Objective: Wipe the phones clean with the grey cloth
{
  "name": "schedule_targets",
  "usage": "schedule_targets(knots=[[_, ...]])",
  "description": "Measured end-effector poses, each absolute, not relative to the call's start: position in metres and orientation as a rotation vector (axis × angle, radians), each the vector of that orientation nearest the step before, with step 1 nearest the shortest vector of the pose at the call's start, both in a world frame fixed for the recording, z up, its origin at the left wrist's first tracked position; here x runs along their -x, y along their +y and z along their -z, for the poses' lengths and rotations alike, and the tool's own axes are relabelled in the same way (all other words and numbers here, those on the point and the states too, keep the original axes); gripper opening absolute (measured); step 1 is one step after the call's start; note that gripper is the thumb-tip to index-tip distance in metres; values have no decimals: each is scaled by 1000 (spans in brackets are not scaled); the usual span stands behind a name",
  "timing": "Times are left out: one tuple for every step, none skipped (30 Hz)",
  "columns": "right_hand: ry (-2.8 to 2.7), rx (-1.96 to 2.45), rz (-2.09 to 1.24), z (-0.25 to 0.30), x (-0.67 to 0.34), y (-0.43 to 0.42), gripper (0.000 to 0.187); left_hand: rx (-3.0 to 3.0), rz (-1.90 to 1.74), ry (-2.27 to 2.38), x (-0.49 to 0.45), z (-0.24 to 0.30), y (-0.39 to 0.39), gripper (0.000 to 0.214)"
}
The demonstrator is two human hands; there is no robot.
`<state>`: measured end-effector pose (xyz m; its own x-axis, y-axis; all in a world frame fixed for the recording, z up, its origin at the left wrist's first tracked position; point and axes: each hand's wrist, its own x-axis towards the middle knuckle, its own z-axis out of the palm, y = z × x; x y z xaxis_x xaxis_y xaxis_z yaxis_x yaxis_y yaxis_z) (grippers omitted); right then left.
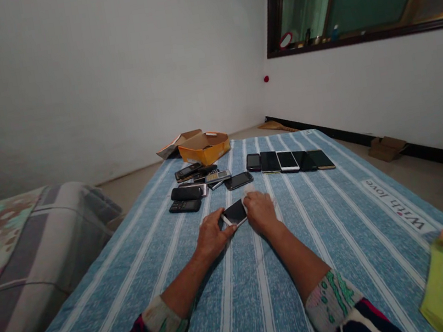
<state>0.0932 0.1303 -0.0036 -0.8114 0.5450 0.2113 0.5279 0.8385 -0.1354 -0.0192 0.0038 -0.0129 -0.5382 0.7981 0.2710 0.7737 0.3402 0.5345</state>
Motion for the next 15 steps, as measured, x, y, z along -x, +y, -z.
schedule_targets(knots=[[-2770,836,-96,5,-94,131,31,-1489,-975,2543,19,13,4,53],[-2775,822,-94,6,-94,130,30,-1490,-972,2545,19,13,4,53],[-2789,788,-98,8,-94,126,28,-1492,-971,2547,19,14,5,53],[-2809,741,-106,9,-94,122,26,-1494,-969,2546,18,14,5,53],[-2834,679,-118,9,-93,117,24,-1499,-967,2544,18,14,6,51],[-2857,611,-132,10,-93,112,23,-1504,-965,2540,18,13,6,50],[-2875,541,-148,9,-92,109,23,-1509,-962,2531,18,14,7,47],[-2888,456,-163,9,-93,107,23,-1513,-958,2520,19,14,8,46],[-2885,395,-177,8,-94,108,24,-1518,-954,2508,19,14,9,46],[-2879,363,-188,7,-97,111,24,-1520,-951,2498,19,15,10,46],[-2877,369,-194,6,-99,114,23,-1522,-952,2495,20,15,11,48],[-2863,422,-194,6,-103,118,24,-1528,-957,2503,21,16,12,49],[-2851,489,-190,6,-106,122,24,-1530,-961,2513,21,17,13,51],[-2843,533,-189,7,-108,124,25,-1534,-956,2517,22,17,14,52],[-2839,548,-188,8,-110,125,25,-1541,-951,2517,22,17,14,52]])
